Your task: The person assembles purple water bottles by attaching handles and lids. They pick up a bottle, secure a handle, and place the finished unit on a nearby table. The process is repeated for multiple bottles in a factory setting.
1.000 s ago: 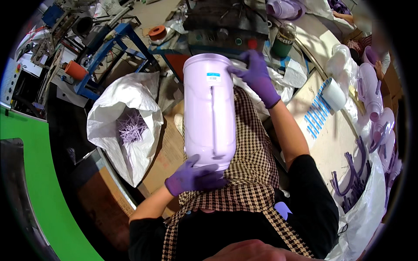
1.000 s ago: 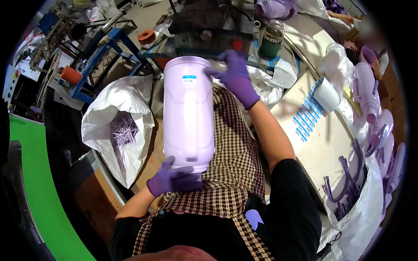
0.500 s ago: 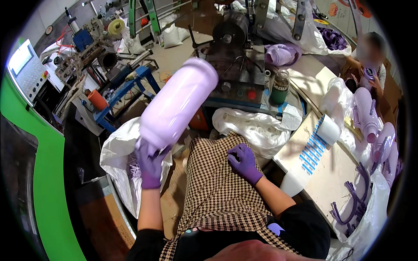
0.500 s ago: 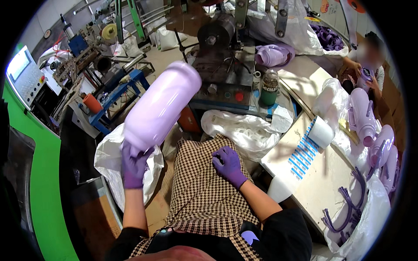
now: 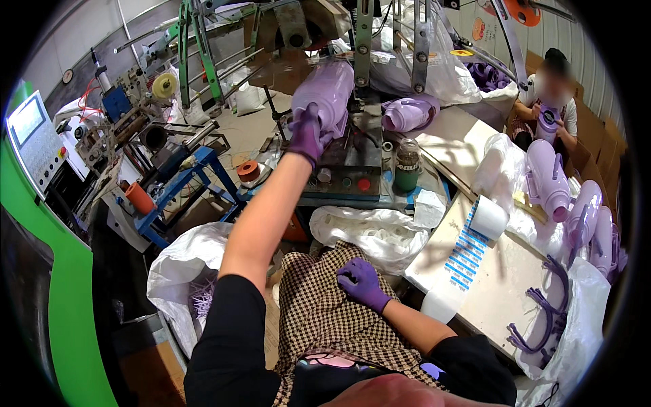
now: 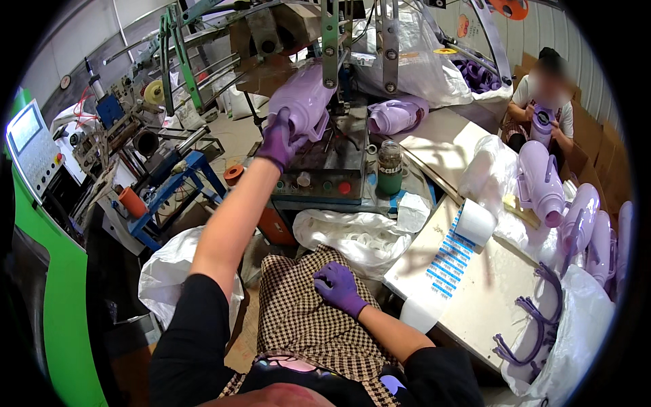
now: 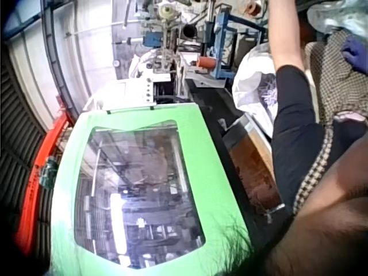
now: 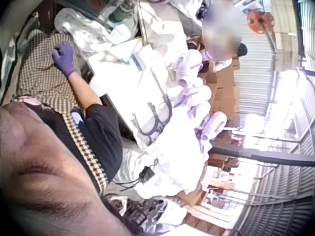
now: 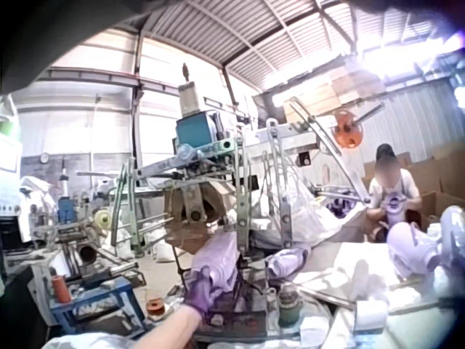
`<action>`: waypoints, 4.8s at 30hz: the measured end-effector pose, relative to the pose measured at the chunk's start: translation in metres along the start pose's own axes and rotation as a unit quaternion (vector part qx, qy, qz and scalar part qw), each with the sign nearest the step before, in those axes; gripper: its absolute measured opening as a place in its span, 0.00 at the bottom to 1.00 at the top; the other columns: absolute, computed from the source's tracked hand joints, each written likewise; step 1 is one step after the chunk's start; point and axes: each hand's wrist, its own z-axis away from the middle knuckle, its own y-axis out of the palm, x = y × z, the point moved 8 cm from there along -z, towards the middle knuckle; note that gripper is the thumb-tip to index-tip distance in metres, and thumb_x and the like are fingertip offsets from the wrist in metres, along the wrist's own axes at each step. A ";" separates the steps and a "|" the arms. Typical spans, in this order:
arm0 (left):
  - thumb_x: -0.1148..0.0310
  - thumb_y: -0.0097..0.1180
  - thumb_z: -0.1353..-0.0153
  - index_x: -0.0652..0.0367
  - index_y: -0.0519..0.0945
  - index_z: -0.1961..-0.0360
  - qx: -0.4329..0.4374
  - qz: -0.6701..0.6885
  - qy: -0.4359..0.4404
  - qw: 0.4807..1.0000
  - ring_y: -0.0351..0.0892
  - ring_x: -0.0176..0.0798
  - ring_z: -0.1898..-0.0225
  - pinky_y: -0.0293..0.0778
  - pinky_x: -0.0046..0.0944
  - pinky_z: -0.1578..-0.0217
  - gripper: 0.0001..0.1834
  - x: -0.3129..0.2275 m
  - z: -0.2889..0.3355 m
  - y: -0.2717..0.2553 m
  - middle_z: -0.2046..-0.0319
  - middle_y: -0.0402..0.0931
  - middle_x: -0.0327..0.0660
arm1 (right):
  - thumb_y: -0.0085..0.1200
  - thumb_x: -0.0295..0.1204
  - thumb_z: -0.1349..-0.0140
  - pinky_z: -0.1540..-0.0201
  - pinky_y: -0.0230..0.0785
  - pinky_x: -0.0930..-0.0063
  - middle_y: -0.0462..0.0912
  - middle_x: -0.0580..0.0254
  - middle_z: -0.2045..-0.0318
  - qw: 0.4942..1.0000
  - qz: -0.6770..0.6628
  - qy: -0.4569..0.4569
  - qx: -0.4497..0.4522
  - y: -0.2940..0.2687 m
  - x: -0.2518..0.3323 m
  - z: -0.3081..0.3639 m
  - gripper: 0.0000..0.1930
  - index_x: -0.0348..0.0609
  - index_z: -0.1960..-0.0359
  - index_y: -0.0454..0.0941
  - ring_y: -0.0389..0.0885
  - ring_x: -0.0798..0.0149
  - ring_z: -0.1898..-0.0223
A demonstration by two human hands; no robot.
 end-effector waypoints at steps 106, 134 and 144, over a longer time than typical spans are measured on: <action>0.57 0.57 0.32 0.62 0.72 0.42 -0.228 -0.193 0.233 0.925 0.75 0.42 0.47 0.71 0.40 0.46 0.25 0.008 -0.022 -0.017 0.47 0.74 0.47 | 0.63 0.22 0.55 0.44 0.68 0.52 0.80 0.54 0.54 0.990 -0.001 -0.090 0.109 -0.018 0.046 0.130 0.24 0.49 0.51 0.83 0.76 0.46 0.48; 0.68 0.52 0.42 0.68 0.77 0.53 0.306 -0.033 0.068 0.949 0.80 0.52 0.45 0.76 0.45 0.41 0.18 -0.008 0.236 -0.110 0.41 0.76 0.59 | 0.45 0.44 0.29 0.77 0.73 0.73 0.65 0.69 0.72 0.745 -0.619 0.218 -0.118 -0.082 0.091 -0.104 0.13 0.48 0.62 0.67 0.71 0.68 0.84; 0.65 0.51 0.35 0.69 0.78 0.46 0.278 -0.111 0.083 0.950 0.82 0.41 0.50 0.75 0.40 0.44 0.21 -0.020 0.251 -0.114 0.48 0.82 0.50 | 0.51 0.33 0.31 0.77 0.66 0.77 0.75 0.68 0.83 0.939 -0.302 0.125 -0.109 -0.075 0.129 -0.140 0.14 0.41 0.76 0.77 0.72 0.75 0.81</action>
